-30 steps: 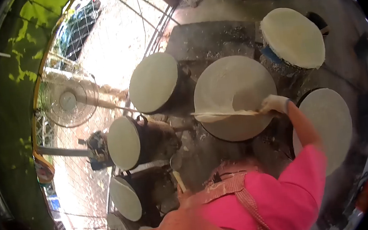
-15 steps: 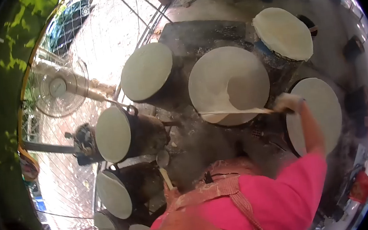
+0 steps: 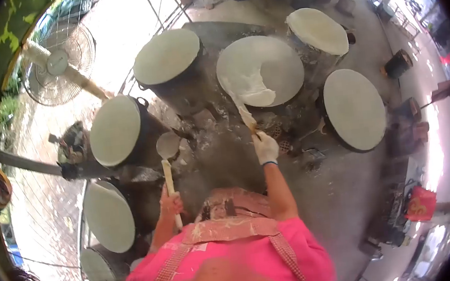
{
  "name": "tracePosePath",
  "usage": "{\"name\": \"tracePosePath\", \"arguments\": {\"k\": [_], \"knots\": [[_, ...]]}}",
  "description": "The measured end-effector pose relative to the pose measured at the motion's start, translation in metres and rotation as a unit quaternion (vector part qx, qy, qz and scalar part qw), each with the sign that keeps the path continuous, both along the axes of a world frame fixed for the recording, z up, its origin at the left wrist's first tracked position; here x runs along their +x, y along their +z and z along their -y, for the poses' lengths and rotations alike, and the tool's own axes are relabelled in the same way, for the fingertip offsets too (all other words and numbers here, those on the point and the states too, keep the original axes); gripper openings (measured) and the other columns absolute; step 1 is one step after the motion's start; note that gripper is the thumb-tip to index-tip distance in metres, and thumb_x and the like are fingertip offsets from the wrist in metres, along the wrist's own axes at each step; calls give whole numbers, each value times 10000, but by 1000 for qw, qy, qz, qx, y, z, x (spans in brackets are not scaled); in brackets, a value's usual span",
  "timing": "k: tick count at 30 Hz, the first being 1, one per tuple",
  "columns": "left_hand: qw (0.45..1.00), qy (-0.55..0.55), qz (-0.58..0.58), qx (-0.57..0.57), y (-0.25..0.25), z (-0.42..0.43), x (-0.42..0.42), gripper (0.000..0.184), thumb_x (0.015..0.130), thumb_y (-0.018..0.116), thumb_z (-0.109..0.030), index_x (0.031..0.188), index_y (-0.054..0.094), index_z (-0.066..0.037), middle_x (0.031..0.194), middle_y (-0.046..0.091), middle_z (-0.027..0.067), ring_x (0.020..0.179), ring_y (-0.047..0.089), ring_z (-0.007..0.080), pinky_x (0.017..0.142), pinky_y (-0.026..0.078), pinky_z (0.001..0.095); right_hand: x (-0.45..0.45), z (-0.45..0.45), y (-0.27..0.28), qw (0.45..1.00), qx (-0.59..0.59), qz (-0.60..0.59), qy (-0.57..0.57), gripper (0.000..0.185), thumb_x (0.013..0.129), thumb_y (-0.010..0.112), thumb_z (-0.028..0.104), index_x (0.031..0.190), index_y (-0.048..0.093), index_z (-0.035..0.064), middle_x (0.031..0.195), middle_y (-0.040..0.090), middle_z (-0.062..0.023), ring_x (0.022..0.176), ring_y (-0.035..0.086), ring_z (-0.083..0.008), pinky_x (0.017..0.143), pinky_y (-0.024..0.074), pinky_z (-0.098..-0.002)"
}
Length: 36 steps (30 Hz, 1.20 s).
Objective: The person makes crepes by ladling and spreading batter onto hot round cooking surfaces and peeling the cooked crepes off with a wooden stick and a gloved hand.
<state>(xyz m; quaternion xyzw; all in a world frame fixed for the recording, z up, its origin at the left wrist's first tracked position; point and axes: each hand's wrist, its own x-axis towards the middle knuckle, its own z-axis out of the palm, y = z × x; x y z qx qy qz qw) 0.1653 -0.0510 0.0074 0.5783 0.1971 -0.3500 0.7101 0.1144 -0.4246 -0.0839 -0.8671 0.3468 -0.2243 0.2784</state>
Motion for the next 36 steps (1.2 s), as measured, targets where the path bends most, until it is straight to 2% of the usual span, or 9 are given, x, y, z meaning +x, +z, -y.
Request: {"name": "tracePosePath", "arguments": {"k": [4,9,11,15,20,26,32,34,36], "knots": [[978,-22,-19,-206,4,-32,-18,510,890,455,-32,1334,341,-257,535,326,-12,378,346,92,288,271,235,-68,37,15,975,-95,-185,-73,268,881,525,389,954,663,171,752,652,-142,641,638,-333,580,501,-465],[788,-86,-261,-551,-11,-47,-29,52,936,450,-179,961,446,-133,525,394,-3,387,374,101,334,322,218,-5,10,29,996,42,19,-81,285,844,567,359,972,680,131,866,651,-170,829,627,-359,722,490,-446],[750,-76,-283,-593,1,-32,-31,182,944,445,-262,858,400,-108,538,427,1,396,383,107,392,342,211,10,11,27,999,40,-14,-26,273,832,585,359,974,689,150,881,649,-164,860,622,-354,752,486,-427],[795,-164,-189,-552,-2,-30,-29,223,947,455,-275,818,413,-98,522,393,-2,407,377,104,395,328,229,-47,72,36,982,2,-182,-41,268,872,524,352,943,691,155,856,653,-168,833,635,-356,736,484,-483],[796,-150,-251,-530,-24,-19,-33,238,951,450,-276,797,418,-97,510,383,-2,401,373,108,390,330,236,6,93,24,994,-1,43,-97,287,840,573,346,879,674,80,844,640,-191,850,615,-377,733,482,-453],[792,-165,-284,-514,-40,7,-15,259,955,444,-277,771,423,-95,495,371,-1,395,368,112,384,331,244,-52,114,21,991,-17,-129,-41,276,835,561,388,854,673,137,822,653,-171,789,639,-330,716,503,-444],[767,-174,-356,-504,-51,34,-12,278,958,436,-275,745,428,-95,481,360,-3,387,363,117,379,332,252,-6,129,39,999,-32,-16,-18,224,829,595,329,824,664,116,832,640,-179,825,617,-354,705,471,-465],[849,-130,-346,-377,-64,31,-10,259,953,428,-247,740,419,-100,488,369,-5,381,347,111,376,328,251,-41,103,23,987,-56,-115,100,224,825,602,343,788,657,129,799,644,-159,789,629,-329,688,482,-445],[918,-84,-296,-250,-73,28,-15,232,950,432,-241,773,438,-90,509,377,-12,389,343,104,372,317,243,-75,117,11,997,-20,-78,-17,222,827,606,342,754,642,135,744,637,-143,737,631,-316,663,492,-427]]}}
